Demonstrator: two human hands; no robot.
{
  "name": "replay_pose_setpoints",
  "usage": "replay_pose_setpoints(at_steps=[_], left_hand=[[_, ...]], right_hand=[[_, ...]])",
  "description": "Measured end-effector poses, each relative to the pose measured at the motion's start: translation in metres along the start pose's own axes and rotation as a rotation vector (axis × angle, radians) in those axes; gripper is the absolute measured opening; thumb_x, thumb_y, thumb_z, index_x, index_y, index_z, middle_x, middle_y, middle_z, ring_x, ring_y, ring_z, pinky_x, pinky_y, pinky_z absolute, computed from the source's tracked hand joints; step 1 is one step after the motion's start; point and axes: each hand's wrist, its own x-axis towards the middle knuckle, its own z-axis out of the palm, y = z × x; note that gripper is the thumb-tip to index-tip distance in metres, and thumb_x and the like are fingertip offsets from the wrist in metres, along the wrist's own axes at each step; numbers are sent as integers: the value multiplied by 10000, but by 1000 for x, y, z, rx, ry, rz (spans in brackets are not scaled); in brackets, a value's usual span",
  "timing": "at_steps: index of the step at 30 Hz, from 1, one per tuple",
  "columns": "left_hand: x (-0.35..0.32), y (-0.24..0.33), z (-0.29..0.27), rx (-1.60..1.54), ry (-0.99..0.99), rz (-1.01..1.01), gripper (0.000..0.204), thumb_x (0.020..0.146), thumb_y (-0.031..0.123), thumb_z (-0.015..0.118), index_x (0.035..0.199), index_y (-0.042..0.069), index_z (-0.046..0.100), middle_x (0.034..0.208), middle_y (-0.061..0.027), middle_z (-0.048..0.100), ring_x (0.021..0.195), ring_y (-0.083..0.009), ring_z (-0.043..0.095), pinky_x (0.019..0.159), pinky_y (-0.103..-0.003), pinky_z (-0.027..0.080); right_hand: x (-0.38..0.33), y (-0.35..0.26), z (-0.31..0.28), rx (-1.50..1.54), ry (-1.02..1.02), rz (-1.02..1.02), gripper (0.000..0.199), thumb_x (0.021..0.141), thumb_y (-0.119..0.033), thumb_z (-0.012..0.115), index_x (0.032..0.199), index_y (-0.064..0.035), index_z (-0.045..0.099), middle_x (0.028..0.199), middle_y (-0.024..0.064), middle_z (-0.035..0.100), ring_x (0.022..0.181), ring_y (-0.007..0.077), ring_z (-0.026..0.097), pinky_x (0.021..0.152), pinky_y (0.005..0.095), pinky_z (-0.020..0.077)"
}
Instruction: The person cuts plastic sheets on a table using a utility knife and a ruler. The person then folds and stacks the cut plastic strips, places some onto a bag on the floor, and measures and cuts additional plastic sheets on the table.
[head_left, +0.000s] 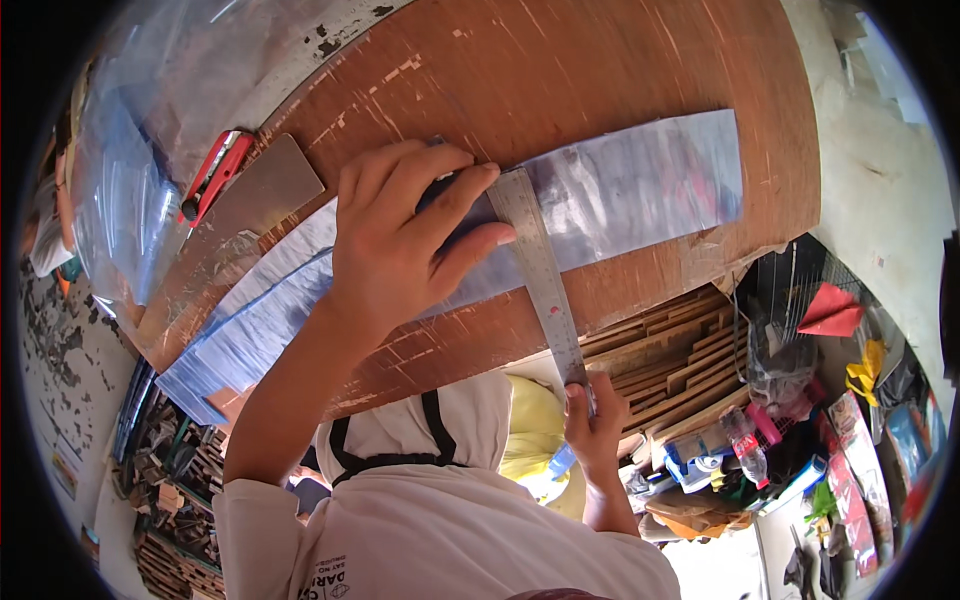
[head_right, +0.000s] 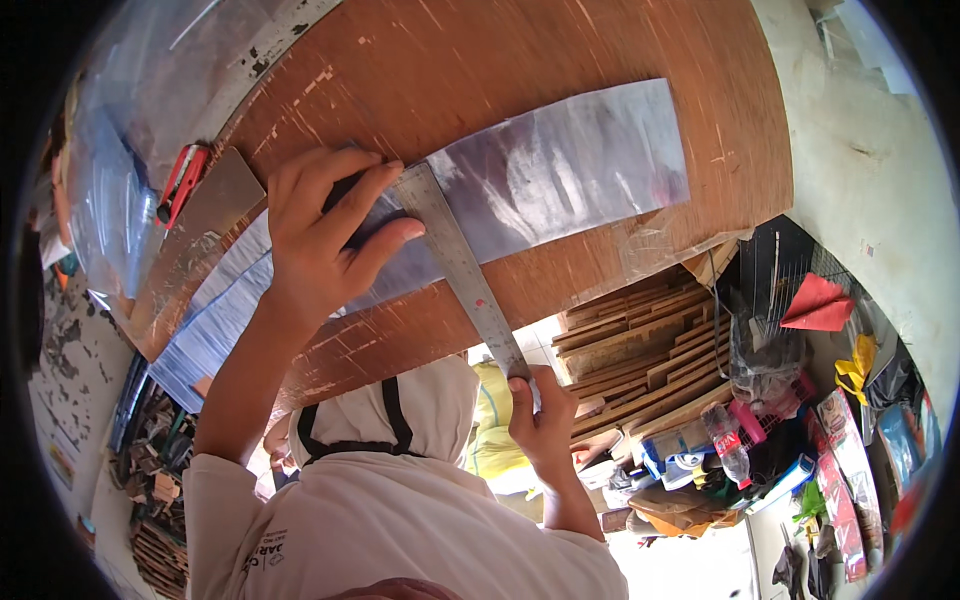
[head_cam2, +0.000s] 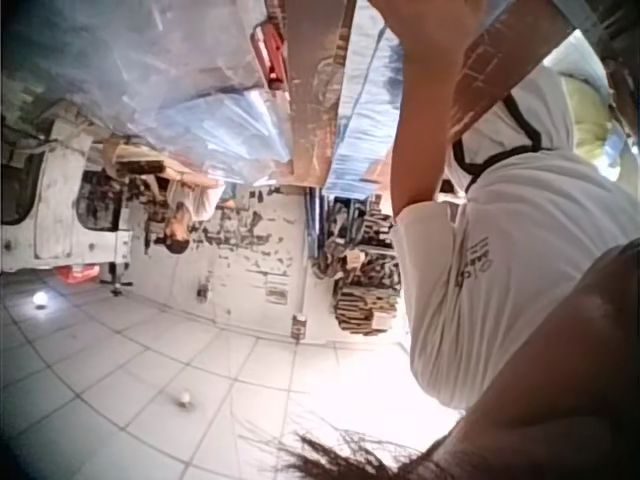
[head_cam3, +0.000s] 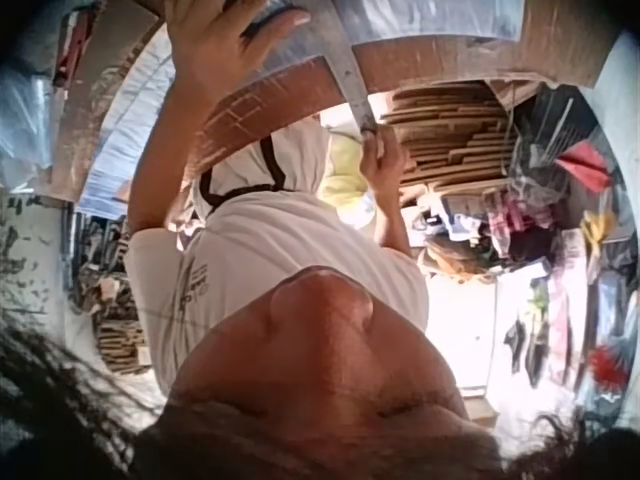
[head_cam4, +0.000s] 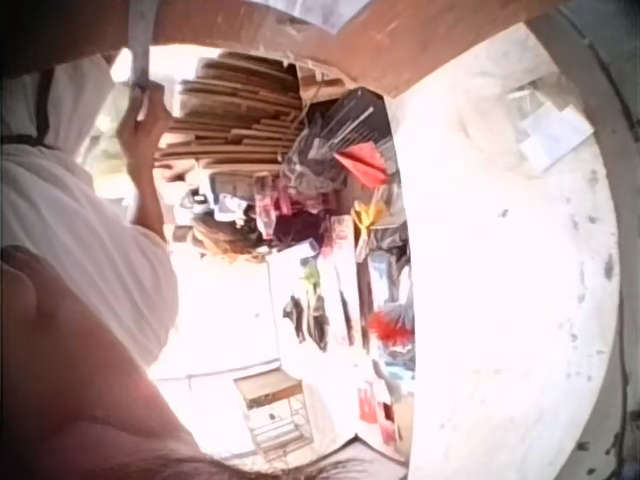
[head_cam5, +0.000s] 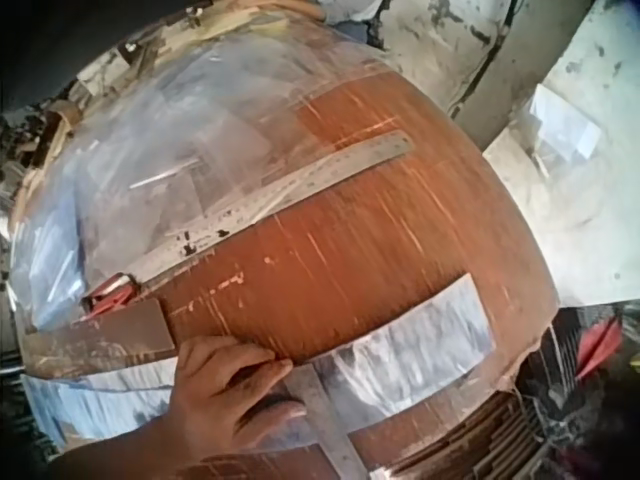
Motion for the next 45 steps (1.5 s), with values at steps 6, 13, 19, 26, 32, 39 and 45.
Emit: replay_pose_setpoints(at_steps=[6, 13, 19, 26, 32, 39, 45], left_hand=[[0, 1, 1, 3, 6, 23, 422, 734, 311, 798, 1057, 55, 706, 1059, -57, 629, 967, -266, 558, 845, -388, 419], [-1, 2, 3, -7, 58, 58, 406, 744, 283, 800, 1056, 44, 700, 1063, -63, 628, 985, -276, 554, 858, -393, 420], [-1, 7, 2, -20, 97, 63, 385, 731, 256, 812, 1033, 42, 706, 1050, -64, 631, 964, -278, 554, 865, -399, 420], [-3, 5, 2, -38, 151, 86, 372, 727, 259, 816, 1008, 39, 712, 1028, -63, 631, 960, -277, 553, 860, -401, 422], [-7, 7, 0, -5, 145, 71, 359, 784, 314, 758, 1028, 58, 695, 1039, -49, 614, 1024, -245, 554, 902, -404, 403], [-9, 9, -2, -35, 132, 51, 370, 761, 285, 784, 1026, 40, 703, 1043, -67, 620, 1002, -258, 559, 878, -398, 423], [-10, 8, -2, -38, 140, 42, 369, 772, 294, 775, 1033, 45, 702, 1054, -66, 620, 1020, -259, 556, 885, -398, 418]], right_hand=[[4, -3, 1, 14, 18, 1, 212, 952, -201, 581, 823, -35, 552, 513, 21, 495, 450, 73, 479, 435, 247, 337], [4, 2, 3, 50, 13, 56, 200, 948, -164, 586, 810, -23, 557, 533, 19, 497, 494, 57, 482, 454, 248, 344], [2, 5, 6, -2, 40, -2, 222, 959, -191, 576, 817, -20, 565, 528, 23, 494, 493, 66, 478, 462, 262, 359], [1, 11, 10, -55, 86, -50, 243, 968, -213, 573, 820, -20, 563, 526, 13, 486, 484, 58, 459, 447, 260, 343], [0, 29, 14, 7, 112, -52, 244, 947, -241, 604, 850, -18, 590, 512, 121, 435, 453, 172, 357, 439, 349, 305], [-2, 29, 19, 60, 123, -24, 235, 941, -227, 602, 857, -8, 591, 516, 120, 416, 476, 162, 343, 448, 356, 312], [-2, 22, 17, 62, 106, 2, 220, 941, -211, 597, 867, -4, 592, 515, 117, 428, 476, 155, 339, 447, 353, 308]])
